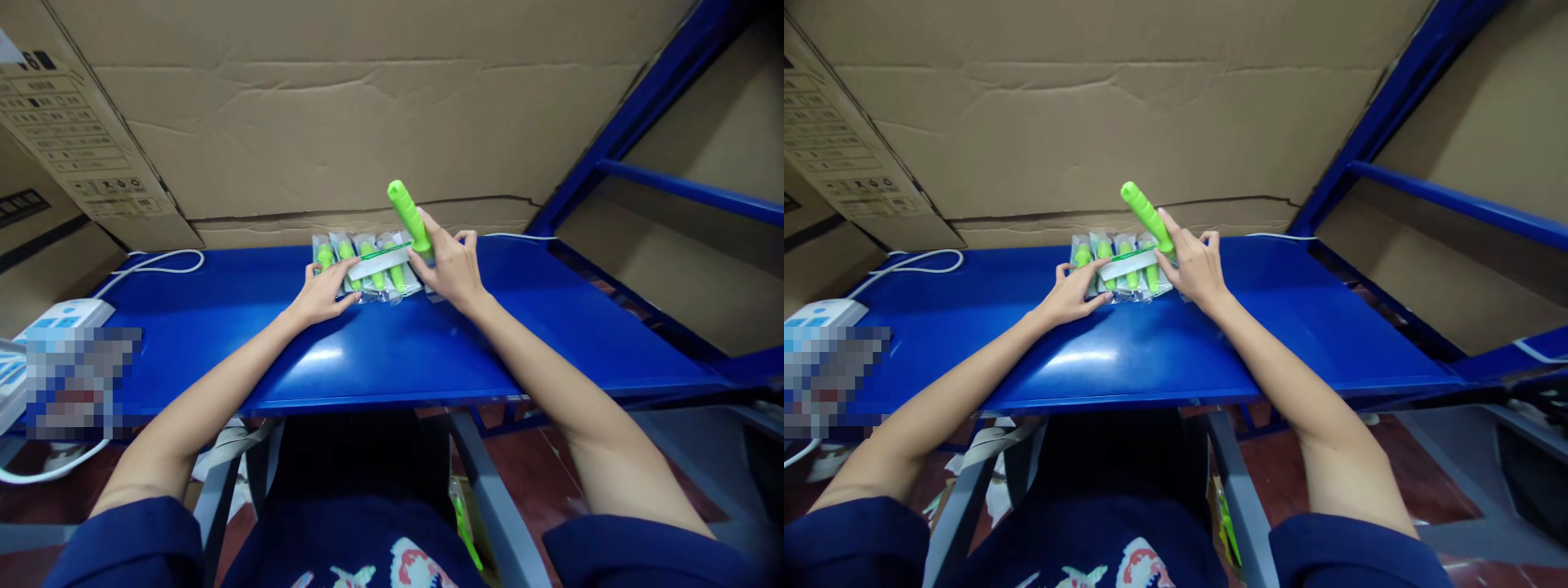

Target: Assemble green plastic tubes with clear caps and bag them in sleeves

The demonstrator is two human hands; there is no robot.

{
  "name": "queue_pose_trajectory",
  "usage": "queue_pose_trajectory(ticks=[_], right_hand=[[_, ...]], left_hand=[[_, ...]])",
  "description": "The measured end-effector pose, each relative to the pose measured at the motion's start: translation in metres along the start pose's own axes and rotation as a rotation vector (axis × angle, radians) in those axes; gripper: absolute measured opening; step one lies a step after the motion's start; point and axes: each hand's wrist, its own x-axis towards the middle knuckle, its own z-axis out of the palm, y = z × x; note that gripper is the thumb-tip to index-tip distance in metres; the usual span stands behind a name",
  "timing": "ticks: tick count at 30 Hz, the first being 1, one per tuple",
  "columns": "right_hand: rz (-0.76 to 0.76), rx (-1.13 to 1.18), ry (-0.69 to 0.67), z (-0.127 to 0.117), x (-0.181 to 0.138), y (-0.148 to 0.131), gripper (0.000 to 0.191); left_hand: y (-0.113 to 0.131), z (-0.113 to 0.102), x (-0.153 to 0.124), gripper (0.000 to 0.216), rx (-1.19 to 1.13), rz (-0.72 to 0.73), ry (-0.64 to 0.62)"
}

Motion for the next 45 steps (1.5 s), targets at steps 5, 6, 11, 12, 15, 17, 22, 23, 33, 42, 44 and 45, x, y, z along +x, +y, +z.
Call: queue_pose_trajectory(ticks=[5,6,11,12,15,17,22,23,33,42,44,45], right_hand=[[0.019,0.015,0.016,0.002,0.001,0.007,0.067],[0.026,0.013,0.018,0.003,0.001,0.007,0.066],[0.049,0.011,0.058,0.006,0.0,0.008,0.065],[0.047,0.017,0.069,0.006,-0.001,0.008,0.066],[0.038,0.04,0.087,0.01,-0.002,0.009,0.068],[0.029,0.051,0.086,0.013,-0.002,0.01,0.071],[0.015,0.053,0.044,0.013,-0.004,0.008,0.07],[0.015,0.052,0.03,0.012,-0.004,0.006,0.069],[-0.008,0.063,-0.002,0.007,-0.005,0.0,0.067],[-0.146,0.092,0.007,0.007,-0.007,-0.014,0.053],[-0.193,0.091,-0.02,0.005,-0.007,-0.022,0.049],[-0.211,0.086,-0.041,0.003,-0.007,-0.025,0.049]], left_hand=[[0.005,0.002,0.002,0.047,0.046,-0.128,0.124],[0.005,0.0,0.003,0.038,0.03,-0.154,0.154],[-0.006,-0.016,0.009,0.017,-0.355,-0.381,0.439],[-0.009,-0.019,0.011,0.012,-0.517,-0.445,0.484],[-0.018,-0.027,0.014,0.006,-1.082,-0.611,0.545],[-0.022,-0.027,0.016,0.007,-1.379,-0.685,0.591],[-0.031,-0.015,0.018,0.012,-1.627,-0.799,0.582],[-0.033,-0.012,0.018,0.015,-1.618,-0.811,0.575],[-0.028,-0.008,0.017,0.027,-1.539,-0.77,0.79],[-0.021,-0.009,0.016,0.042,-1.316,-0.748,0.85],[-0.018,-0.008,0.015,0.048,-1.263,-0.706,0.856],[-0.016,-0.008,0.015,0.051,-1.248,-0.678,0.851]])
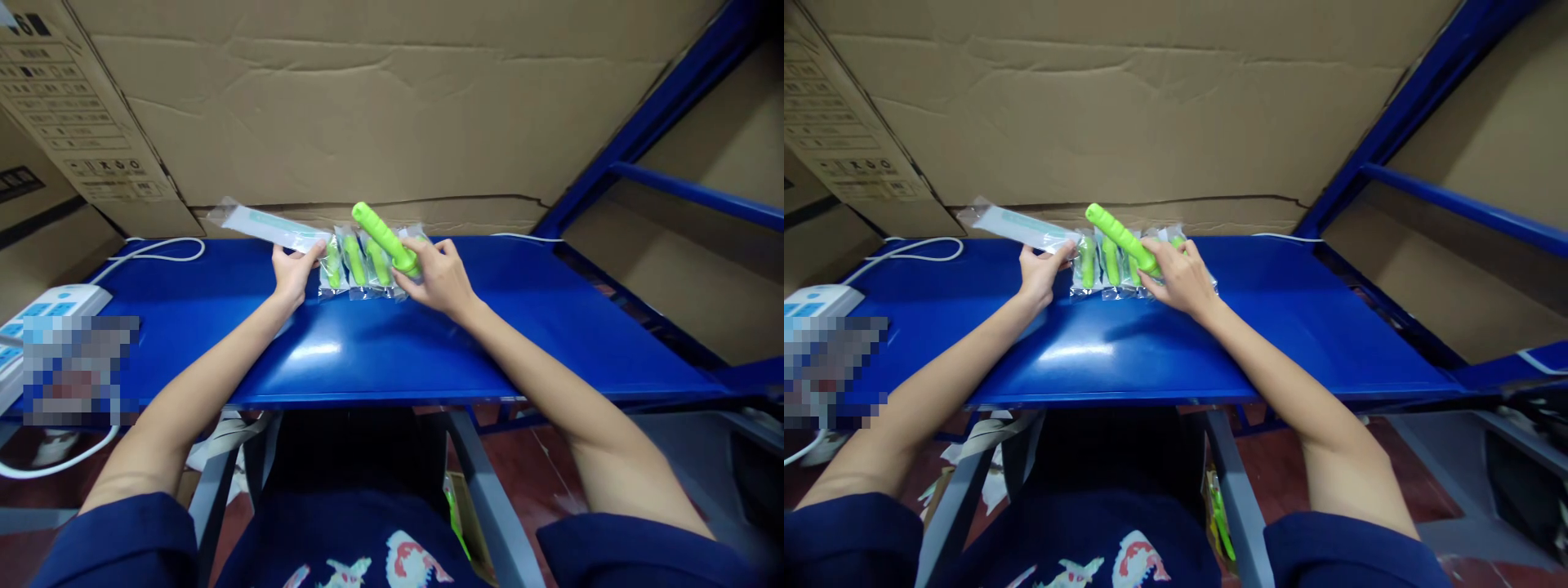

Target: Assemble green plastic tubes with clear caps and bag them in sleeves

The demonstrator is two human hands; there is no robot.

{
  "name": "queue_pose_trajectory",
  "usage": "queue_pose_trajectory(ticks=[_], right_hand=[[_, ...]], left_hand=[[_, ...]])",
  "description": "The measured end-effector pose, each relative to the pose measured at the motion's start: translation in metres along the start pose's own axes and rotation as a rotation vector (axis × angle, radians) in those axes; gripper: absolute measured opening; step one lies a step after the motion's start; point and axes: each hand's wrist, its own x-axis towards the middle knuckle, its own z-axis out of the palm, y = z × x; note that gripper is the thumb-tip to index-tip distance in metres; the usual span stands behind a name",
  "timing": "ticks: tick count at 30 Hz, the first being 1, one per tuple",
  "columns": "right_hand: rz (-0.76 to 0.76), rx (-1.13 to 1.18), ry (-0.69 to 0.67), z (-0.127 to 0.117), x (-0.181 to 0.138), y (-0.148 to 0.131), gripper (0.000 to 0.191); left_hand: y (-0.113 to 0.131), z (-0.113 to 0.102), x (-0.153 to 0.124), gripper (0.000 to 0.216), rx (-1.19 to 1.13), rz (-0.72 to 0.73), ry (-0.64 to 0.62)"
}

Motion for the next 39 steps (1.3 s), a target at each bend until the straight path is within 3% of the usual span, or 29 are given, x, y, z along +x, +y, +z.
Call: queue_pose_trajectory(ticks=[6,11,21,25,28,33,39], right_hand=[[-0.048,-0.071,-0.168,0.0,0.0,-0.007,0.052],[-0.066,-0.102,-0.229,0.002,-0.001,-0.006,0.053],[-0.056,-0.014,-0.22,0.002,-0.003,-0.009,0.058],[-0.009,0.156,-0.129,0.013,-0.009,-0.01,0.074],[-0.008,0.254,-0.076,0.021,-0.013,-0.012,0.075],[-0.042,0.306,-0.03,0.025,-0.014,-0.013,0.077],[0.019,0.299,-0.134,0.015,-0.008,-0.007,0.074]], left_hand=[[-0.002,0.001,-0.005,0.062,-0.001,0.047,-0.075],[-0.003,0.001,-0.005,0.068,-0.052,0.034,-0.102],[-0.008,0.007,-0.018,0.063,-0.037,0.015,-0.237],[-0.014,0.012,-0.032,0.057,0.037,-0.026,-0.418],[-0.018,0.013,-0.04,0.049,0.044,-0.063,-0.51],[-0.015,0.014,-0.036,0.039,-0.055,-0.123,-0.409],[-0.001,0.006,-0.011,0.033,-0.112,-0.08,-0.229]])
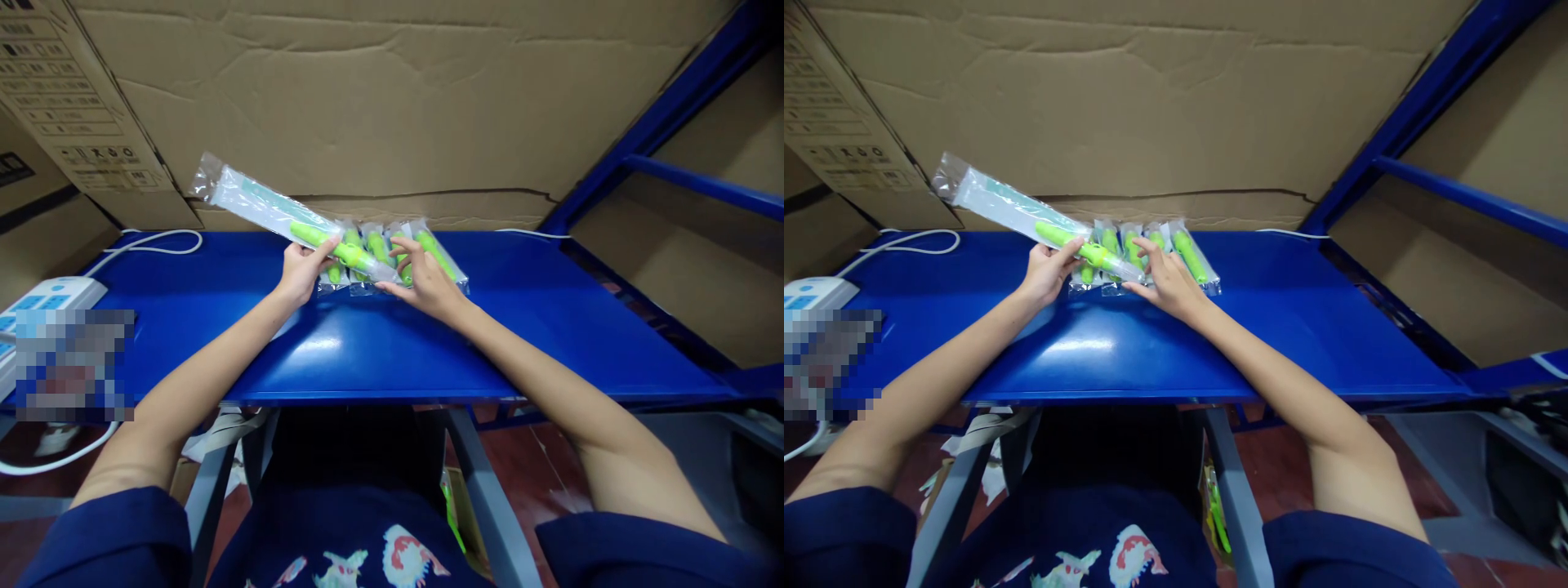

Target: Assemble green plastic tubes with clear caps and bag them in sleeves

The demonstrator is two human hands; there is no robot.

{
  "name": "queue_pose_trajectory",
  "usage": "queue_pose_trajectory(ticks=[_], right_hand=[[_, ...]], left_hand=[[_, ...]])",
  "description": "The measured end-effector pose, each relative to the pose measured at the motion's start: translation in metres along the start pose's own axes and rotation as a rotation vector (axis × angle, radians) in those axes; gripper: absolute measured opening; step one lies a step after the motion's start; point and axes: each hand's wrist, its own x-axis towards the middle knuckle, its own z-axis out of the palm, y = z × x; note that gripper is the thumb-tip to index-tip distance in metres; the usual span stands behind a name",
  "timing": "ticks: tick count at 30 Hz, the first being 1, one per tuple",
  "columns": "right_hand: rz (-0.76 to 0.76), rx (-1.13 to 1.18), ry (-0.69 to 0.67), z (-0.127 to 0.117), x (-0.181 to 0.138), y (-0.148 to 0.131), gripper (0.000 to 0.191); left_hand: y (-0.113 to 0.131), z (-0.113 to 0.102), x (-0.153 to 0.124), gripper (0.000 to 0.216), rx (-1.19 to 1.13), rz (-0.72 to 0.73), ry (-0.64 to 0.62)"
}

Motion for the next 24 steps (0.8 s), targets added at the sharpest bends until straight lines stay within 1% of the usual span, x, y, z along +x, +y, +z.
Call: queue_pose_trajectory(ticks=[4,7,10,14,16,20,24], right_hand=[[0.064,-0.004,-0.108,-0.007,0.003,0.0,0.047],[0.091,0.011,-0.13,-0.009,0.004,-0.001,0.034],[0.059,0.004,-0.107,-0.009,0.004,0.0,0.031],[-0.045,0.021,-0.052,-0.007,0.004,0.008,0.031],[-0.081,0.013,-0.017,-0.006,0.003,0.01,0.03],[-0.123,-0.011,0.049,-0.004,0.002,0.008,0.027],[-0.155,-0.037,0.1,-0.002,0.001,0.005,0.029]], left_hand=[[0.004,-0.008,0.009,0.033,-0.002,-0.006,0.065],[0.001,-0.008,0.008,0.034,-0.005,-0.011,0.068],[-0.002,-0.006,0.005,0.037,-0.023,-0.017,0.058],[-0.003,-0.006,0.005,0.048,-0.037,-0.002,0.049],[-0.003,-0.007,0.005,0.053,-0.038,-0.001,0.006],[-0.002,-0.006,0.0,0.063,0.03,0.009,-0.131],[-0.002,-0.002,-0.006,0.067,0.072,0.011,-0.186]])
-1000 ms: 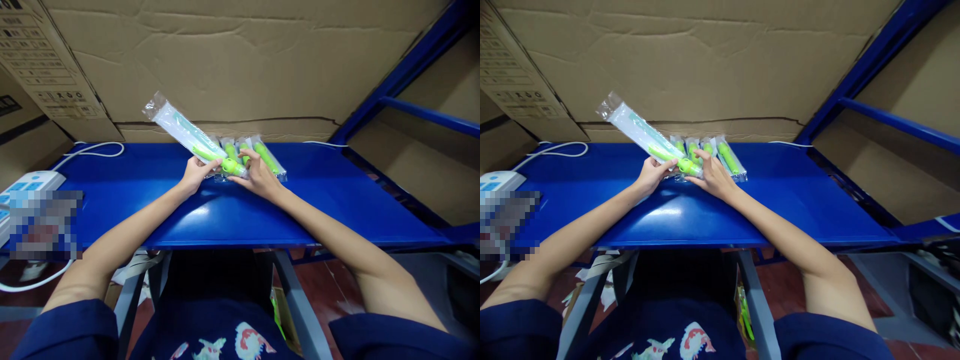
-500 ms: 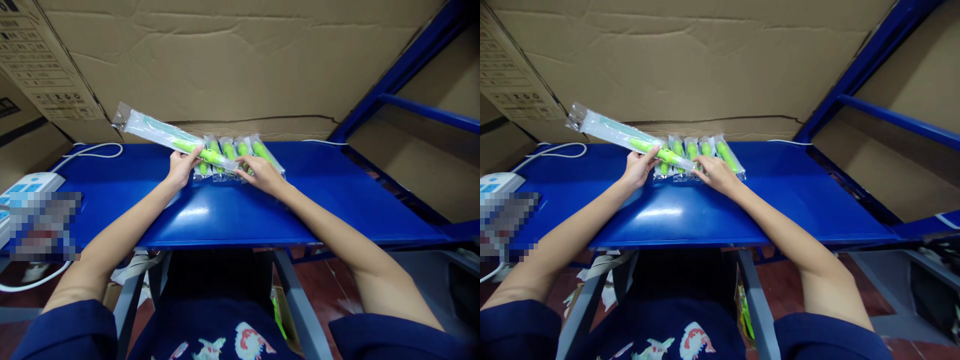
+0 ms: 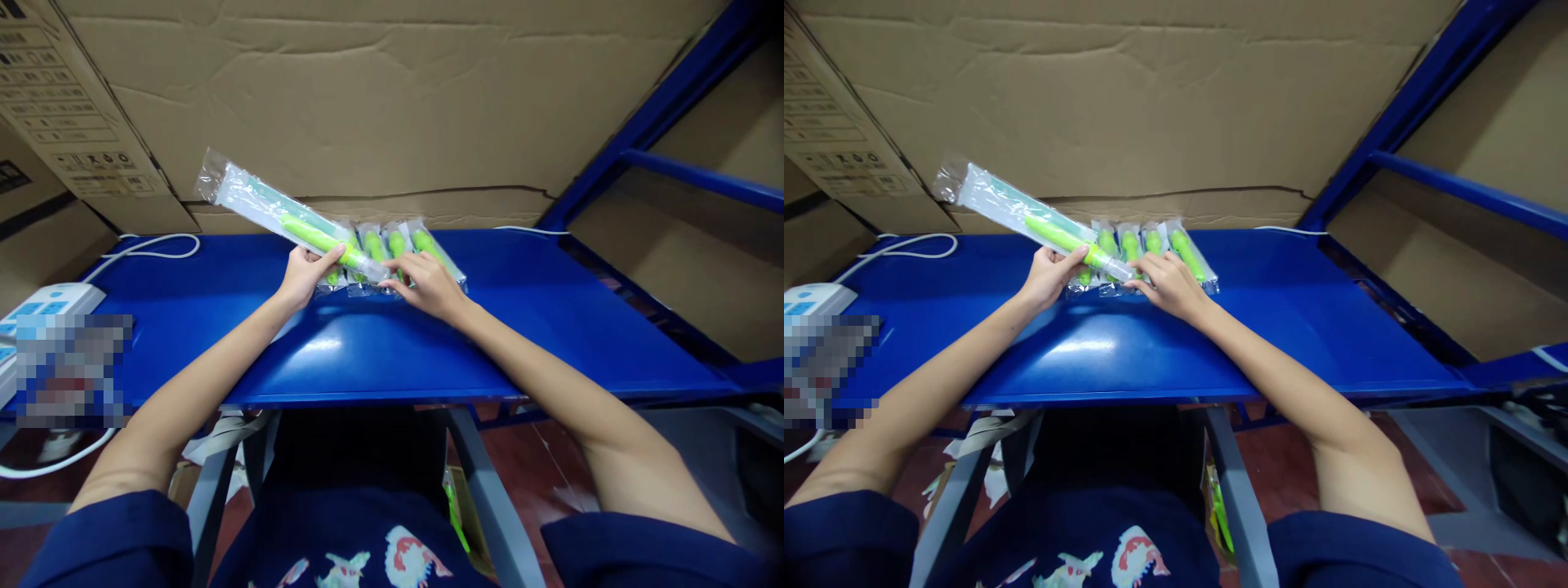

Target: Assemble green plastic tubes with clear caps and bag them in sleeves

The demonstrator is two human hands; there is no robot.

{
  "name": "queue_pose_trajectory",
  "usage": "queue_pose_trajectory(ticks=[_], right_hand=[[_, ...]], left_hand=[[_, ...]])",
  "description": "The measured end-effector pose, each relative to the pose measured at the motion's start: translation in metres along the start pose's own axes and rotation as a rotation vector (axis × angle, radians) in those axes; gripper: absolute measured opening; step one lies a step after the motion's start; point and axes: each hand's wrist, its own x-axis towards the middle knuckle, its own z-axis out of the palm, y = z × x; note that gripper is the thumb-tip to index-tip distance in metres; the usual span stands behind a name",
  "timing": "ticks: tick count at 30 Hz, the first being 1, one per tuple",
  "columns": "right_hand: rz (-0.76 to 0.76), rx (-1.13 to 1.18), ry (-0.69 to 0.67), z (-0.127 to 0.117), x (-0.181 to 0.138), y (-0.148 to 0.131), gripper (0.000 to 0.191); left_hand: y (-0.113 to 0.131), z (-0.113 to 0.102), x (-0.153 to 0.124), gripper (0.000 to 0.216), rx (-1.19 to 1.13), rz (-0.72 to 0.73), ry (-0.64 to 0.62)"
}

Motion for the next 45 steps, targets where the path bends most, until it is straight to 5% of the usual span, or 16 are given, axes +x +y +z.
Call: queue_pose_trajectory(ticks=[13,22,30,38,45], right_hand=[[0.069,0.073,0.113,0.006,-0.001,-0.008,0.047],[-0.13,0.099,-0.001,0.001,0.001,-0.01,0.048],[-0.108,0.175,-0.048,-0.001,-0.001,-0.02,0.043],[-0.181,-0.09,0.058,0.001,-0.003,-0.029,0.025],[-0.096,0.02,-0.044,-0.006,0.001,-0.03,0.039]], left_hand=[[-0.018,0.029,-0.032,0.059,0.09,-0.248,-0.319],[-0.006,0.016,-0.021,0.052,0.1,-0.293,-0.445],[0.002,0.009,-0.017,0.046,0.246,-0.267,-0.492],[-0.002,0.003,-0.014,0.039,0.301,-0.314,-0.635],[0.008,0.0,-0.009,0.041,0.298,-0.335,-0.609]])
